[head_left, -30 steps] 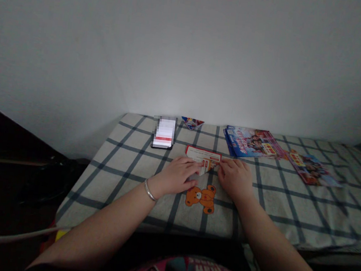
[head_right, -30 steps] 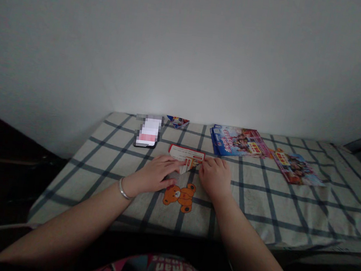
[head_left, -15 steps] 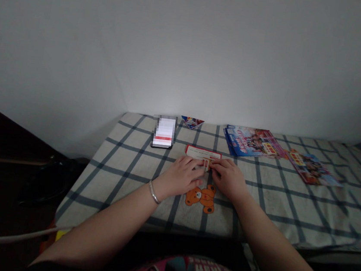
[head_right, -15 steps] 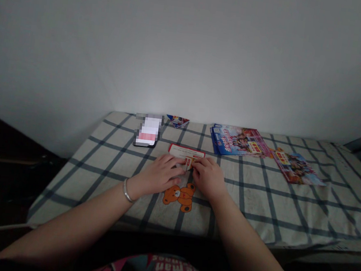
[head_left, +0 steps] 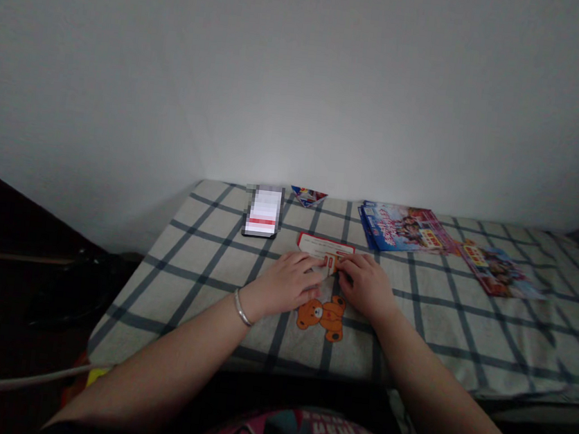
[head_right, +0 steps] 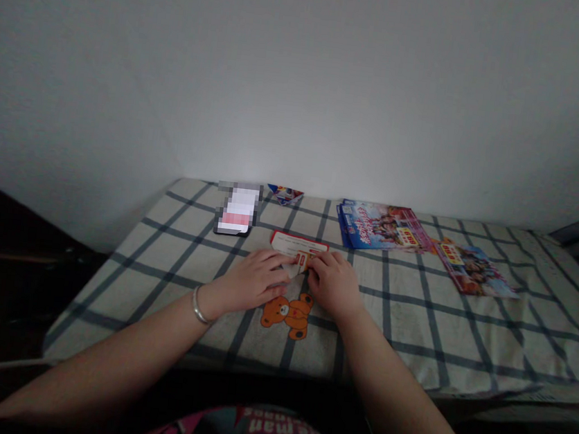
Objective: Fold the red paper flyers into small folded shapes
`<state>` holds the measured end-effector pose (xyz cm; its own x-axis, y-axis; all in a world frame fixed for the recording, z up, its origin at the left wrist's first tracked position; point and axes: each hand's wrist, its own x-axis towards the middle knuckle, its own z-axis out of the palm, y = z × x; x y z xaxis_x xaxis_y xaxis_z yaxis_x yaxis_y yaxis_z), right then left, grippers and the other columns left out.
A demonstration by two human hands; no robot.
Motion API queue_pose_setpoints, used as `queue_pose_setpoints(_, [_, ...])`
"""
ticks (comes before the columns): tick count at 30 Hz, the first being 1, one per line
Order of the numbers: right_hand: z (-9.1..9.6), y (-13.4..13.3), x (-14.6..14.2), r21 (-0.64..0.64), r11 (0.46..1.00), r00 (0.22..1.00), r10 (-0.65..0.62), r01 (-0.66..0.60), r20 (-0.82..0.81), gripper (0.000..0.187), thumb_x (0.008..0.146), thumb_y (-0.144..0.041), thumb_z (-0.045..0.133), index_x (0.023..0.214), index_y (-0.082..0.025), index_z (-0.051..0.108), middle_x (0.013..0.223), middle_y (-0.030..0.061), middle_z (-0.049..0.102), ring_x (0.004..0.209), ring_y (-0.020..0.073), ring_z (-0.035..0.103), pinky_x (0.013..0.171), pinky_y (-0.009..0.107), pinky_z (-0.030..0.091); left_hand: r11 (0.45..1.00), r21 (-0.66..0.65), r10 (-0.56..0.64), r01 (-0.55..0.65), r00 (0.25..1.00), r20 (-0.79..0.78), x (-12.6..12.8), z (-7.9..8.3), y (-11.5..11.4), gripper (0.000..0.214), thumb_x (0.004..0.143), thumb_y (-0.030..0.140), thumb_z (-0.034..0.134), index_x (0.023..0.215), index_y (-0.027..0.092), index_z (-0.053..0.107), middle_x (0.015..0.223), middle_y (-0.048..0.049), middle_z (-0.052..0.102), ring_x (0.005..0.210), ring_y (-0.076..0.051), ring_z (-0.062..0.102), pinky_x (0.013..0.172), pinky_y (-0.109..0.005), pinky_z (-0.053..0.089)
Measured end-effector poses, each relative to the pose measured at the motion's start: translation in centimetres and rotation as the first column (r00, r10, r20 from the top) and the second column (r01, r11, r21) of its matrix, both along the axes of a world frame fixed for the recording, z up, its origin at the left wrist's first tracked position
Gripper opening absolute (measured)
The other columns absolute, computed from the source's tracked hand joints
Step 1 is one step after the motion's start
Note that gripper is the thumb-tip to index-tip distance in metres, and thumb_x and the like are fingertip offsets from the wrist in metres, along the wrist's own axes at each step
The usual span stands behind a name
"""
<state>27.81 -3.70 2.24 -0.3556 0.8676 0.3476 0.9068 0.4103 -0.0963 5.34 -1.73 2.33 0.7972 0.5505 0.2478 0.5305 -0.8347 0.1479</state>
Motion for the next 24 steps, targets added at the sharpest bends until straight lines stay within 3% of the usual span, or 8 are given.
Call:
queue_pose_setpoints(7, [-0.13,-0.13,-0.12,-0.003,0.994,0.993,0.112,-0.112,0.021,0.017,0.086,-0.019,0.054,0.090,-0.021,0.070,0.099,0.0052,0.068,0.092,0.0202,0.056,0.084,0.032,0.044,1.000,0.004,-0.024,0.024,0.999,0.031,-0.17,-0.23,0.34,0.022,0.096,0.033,0.048,0.101,0.021,0.066,0.133,-0.0054,0.056,0.121,-0.025,0.046,0.101,-0.044,0.042])
queue_pose_setpoints(13, [-0.24,0.08,-0.12,-0.012,0.992,0.992,0.124,-0.123,0.025,0.017,0.086,-0.019,0.054,0.089,-0.020,0.071,0.096,0.0061,0.068,0.092,0.0202,0.057,0.086,0.033,0.045,0.998,0.001,-0.055,0.055,0.997,0.060,-0.41,-0.32,0.65,0.023,0.097,0.033,0.048,0.099,0.020,0.067,0.130,-0.0058,0.060,0.120,-0.022,0.049,0.103,-0.042,0.042])
queue_pose_setpoints(18, [-0.15,-0.21,0.10,-0.004,0.973,0.972,0.230,-0.230,-0.049,0.021,0.084,-0.017,0.058,0.097,-0.023,0.073,0.103,0.0049,0.069,0.096,0.0189,0.058,0.088,0.033,0.047,0.999,-0.019,-0.037,0.039,0.998,0.055,-0.47,-0.30,0.57,0.029,0.091,0.037,0.059,0.114,0.020,0.063,0.131,-0.0064,0.059,0.123,-0.023,0.047,0.105,-0.042,0.041])
queue_pose_setpoints(24, [0.28,-0.38,0.47,-0.027,0.954,0.950,0.296,-0.300,-0.095,0.024,0.084,-0.015,0.058,0.099,-0.025,0.074,0.104,0.0043,0.069,0.098,0.0183,0.059,0.090,0.034,0.048,0.999,-0.016,-0.029,0.030,0.999,0.030,-0.55,-0.64,0.58,0.034,0.092,0.040,0.057,0.121,0.022,0.061,0.135,-0.0053,0.057,0.126,-0.023,0.045,0.105,-0.043,0.041])
